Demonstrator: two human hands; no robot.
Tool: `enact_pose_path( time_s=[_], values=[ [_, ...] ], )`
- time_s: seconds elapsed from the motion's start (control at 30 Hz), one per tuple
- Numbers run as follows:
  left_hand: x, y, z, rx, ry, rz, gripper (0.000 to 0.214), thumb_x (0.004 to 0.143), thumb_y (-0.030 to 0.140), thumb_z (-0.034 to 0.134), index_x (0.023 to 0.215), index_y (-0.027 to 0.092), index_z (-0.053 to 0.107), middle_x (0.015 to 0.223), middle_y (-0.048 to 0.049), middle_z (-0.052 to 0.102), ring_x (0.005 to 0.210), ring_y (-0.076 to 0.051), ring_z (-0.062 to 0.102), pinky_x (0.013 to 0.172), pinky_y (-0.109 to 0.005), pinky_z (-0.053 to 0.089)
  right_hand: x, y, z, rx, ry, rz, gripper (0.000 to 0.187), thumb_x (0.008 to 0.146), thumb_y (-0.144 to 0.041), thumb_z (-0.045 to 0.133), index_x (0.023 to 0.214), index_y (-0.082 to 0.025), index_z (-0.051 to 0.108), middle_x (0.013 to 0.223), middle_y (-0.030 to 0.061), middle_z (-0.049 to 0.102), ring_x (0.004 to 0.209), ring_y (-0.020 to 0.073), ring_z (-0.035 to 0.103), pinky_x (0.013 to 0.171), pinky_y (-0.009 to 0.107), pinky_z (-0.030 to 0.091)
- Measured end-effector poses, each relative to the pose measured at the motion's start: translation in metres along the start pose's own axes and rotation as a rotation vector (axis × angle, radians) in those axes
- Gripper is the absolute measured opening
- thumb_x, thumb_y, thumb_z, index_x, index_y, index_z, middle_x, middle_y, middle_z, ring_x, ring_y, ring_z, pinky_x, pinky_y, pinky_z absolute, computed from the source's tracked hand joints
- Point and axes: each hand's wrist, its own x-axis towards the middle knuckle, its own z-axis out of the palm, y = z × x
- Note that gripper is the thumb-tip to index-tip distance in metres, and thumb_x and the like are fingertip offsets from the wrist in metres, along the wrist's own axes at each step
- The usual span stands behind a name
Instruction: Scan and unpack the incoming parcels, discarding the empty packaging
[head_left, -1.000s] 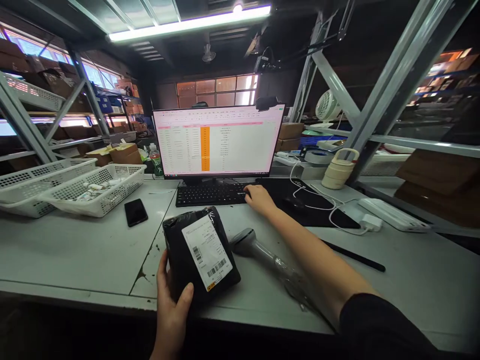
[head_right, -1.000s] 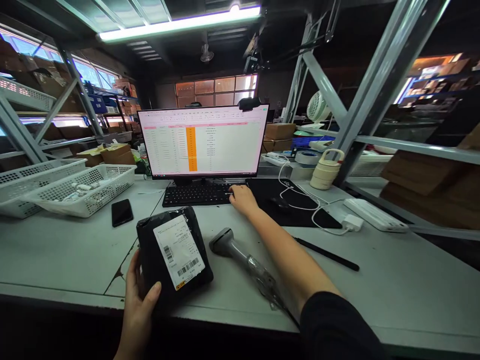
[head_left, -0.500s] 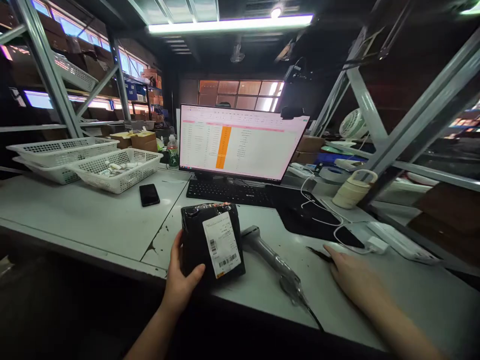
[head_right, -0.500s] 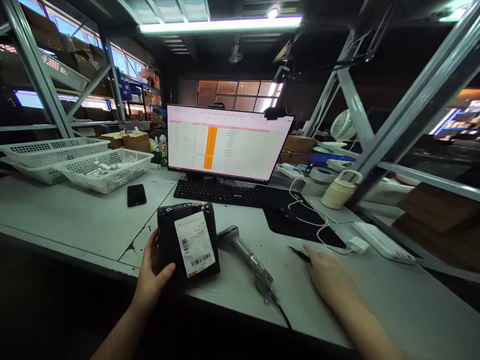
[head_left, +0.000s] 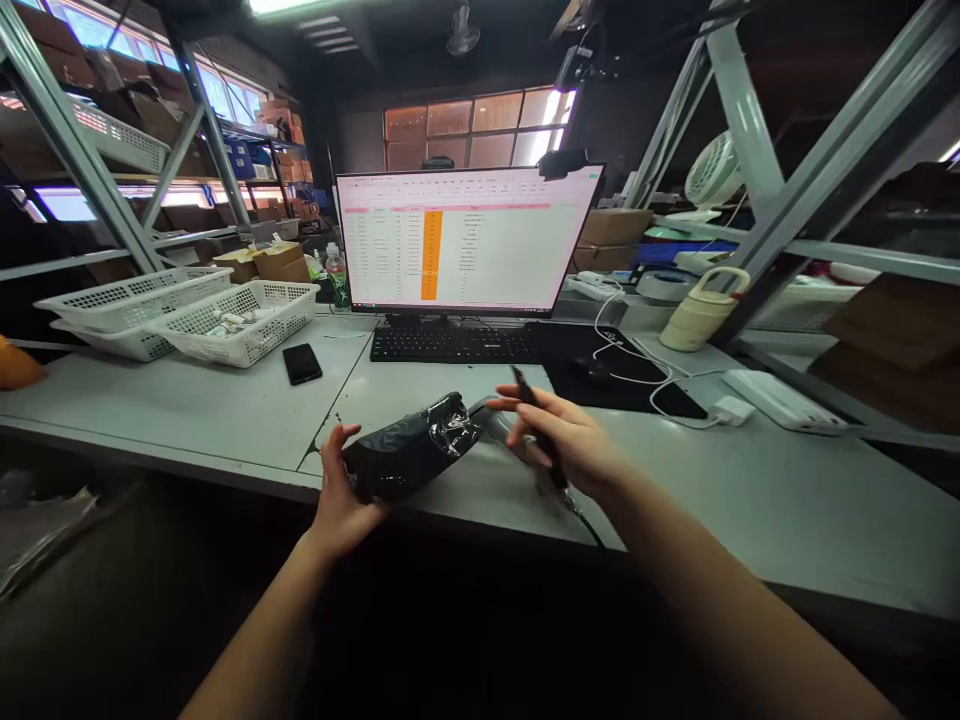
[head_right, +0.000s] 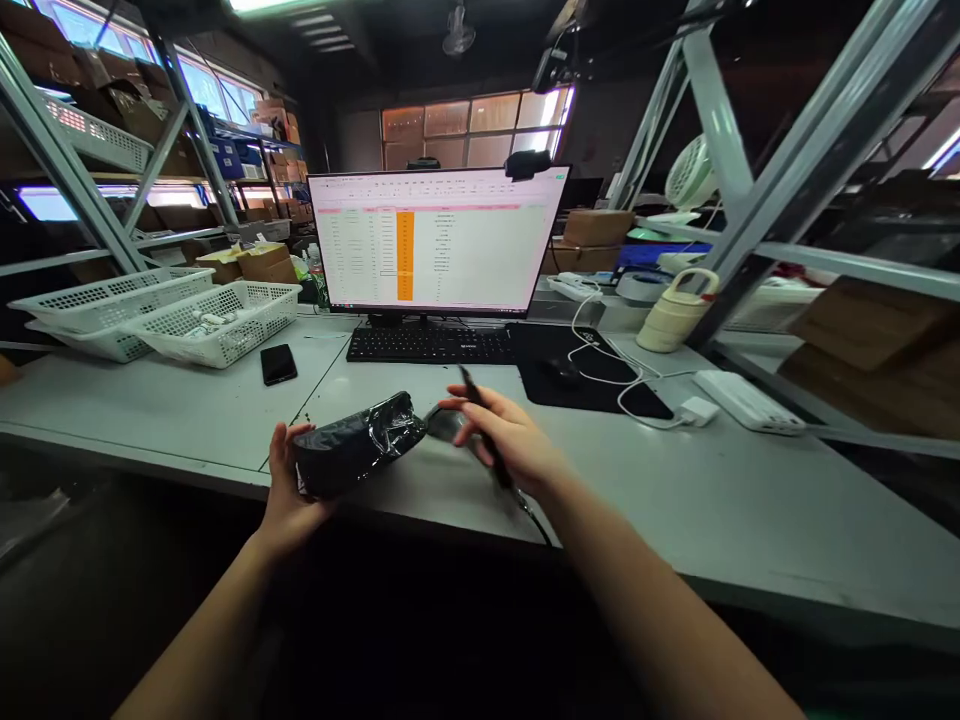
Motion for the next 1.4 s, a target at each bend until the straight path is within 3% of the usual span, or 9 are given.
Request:
enact_pose_path(
  time_s=[0.17,0.3,0.63,0.8,0.9,1.0,1.13,1.27,1.4],
  values=[
    [0.017,0.015,0.003,0.129,-0.042,0.204,0.101,0.072,0.022,0.081,0.153,0.037,0.023,0.144,-0.0126,0.042,0.133,-0.033,0.047,0.110,-0.056,0.043,0.018,0.004,0.051,0.032,-0.071,0.031,0.051,0.072,-0.051,0.080,0.109,-0.021,0.059,0.076,-0.0001,0.057,0.061,0.0107,0.048,0.042,0.019,0.024],
    [0.022,0.014,0.003,0.169,-0.046,0.311,0.105,0.077,0.024,0.080,0.157,0.036,0.014,0.139,-0.0137,0.046,0.126,-0.033,0.051,0.104,-0.053,0.047,0.027,0.006,0.055,0.042,-0.084,0.001,0.051,0.067,-0.055,0.083,0.087,-0.021,0.050,0.067,-0.0050,0.048,0.054,0.0076,0.039,0.043,0.019,0.020],
    [0.019,-0.010,0.005,0.243,0.094,0.346,0.108,0.075,0.027,0.084,0.158,0.037,0.016,0.130,-0.0106,0.050,0.115,-0.027,0.057,0.097,-0.049,0.052,0.031,0.008,0.071,0.170,-0.003,-0.101,0.047,0.068,-0.057,0.077,0.079,-0.021,0.049,0.059,-0.0088,0.038,0.048,0.0055,0.030,0.043,0.020,0.019],
    [0.023,0.008,0.005,0.030,0.177,0.043,0.096,0.080,0.040,0.081,0.157,0.036,0.025,0.144,-0.0103,0.049,0.134,-0.029,0.051,0.115,-0.048,0.040,0.029,0.015,0.078,0.266,-0.020,-0.132,0.046,0.075,-0.059,0.073,0.093,-0.020,0.057,0.063,-0.0075,0.044,0.047,0.0059,0.035,0.043,0.020,0.021],
    [0.027,0.025,0.010,-0.207,0.185,-0.183,0.092,0.085,0.046,0.075,0.159,0.036,0.020,0.152,-0.0090,0.046,0.141,-0.028,0.046,0.121,-0.046,0.033,0.031,0.022,0.077,0.194,-0.045,-0.200,0.047,0.079,-0.052,0.072,0.112,-0.020,0.063,0.084,-0.0006,0.061,0.057,0.0082,0.048,0.049,0.021,0.033],
    [0.035,0.032,0.015,-0.316,0.220,-0.273,0.090,0.086,0.048,0.073,0.159,0.038,0.020,0.158,-0.0059,0.041,0.146,-0.026,0.039,0.124,-0.045,0.027,0.039,0.029,0.075,-0.029,0.012,-0.316,0.046,0.079,-0.043,0.074,0.118,-0.020,0.066,0.112,0.0058,0.066,0.082,0.0155,0.060,0.069,0.028,0.048],
    [0.053,0.023,0.012,-0.508,0.235,-0.397,0.078,0.089,0.046,0.070,0.156,0.040,0.029,0.157,-0.0018,0.044,0.144,-0.024,0.044,0.122,-0.043,0.033,0.049,0.037,0.072,-0.302,0.063,-0.382,0.045,0.078,-0.034,0.074,0.119,-0.018,0.068,0.120,0.0100,0.067,0.111,0.0264,0.060,0.093,0.040,0.048],
    [0.066,0.009,0.000,-0.812,0.331,-0.644,0.060,0.095,0.033,0.061,0.151,0.039,0.039,0.142,-0.0019,0.060,0.126,-0.021,0.061,0.112,-0.042,0.048,0.047,0.045,0.071,-0.175,-0.063,-0.219,0.056,0.078,-0.046,0.076,0.127,-0.021,0.064,0.119,0.0099,0.067,0.100,0.0229,0.063,0.069,0.029,0.051],
    [0.065,0.004,-0.002,-1.067,0.338,-0.879,0.046,0.102,0.042,0.046,0.142,0.021,0.053,0.131,-0.0113,0.066,0.111,-0.025,0.069,0.103,-0.044,0.054,0.030,0.046,0.080,0.167,-0.323,0.135,0.058,0.076,-0.067,0.073,0.106,-0.018,0.065,0.087,0.0053,0.065,0.057,0.0106,0.054,0.039,0.018,0.017]
  ],
)
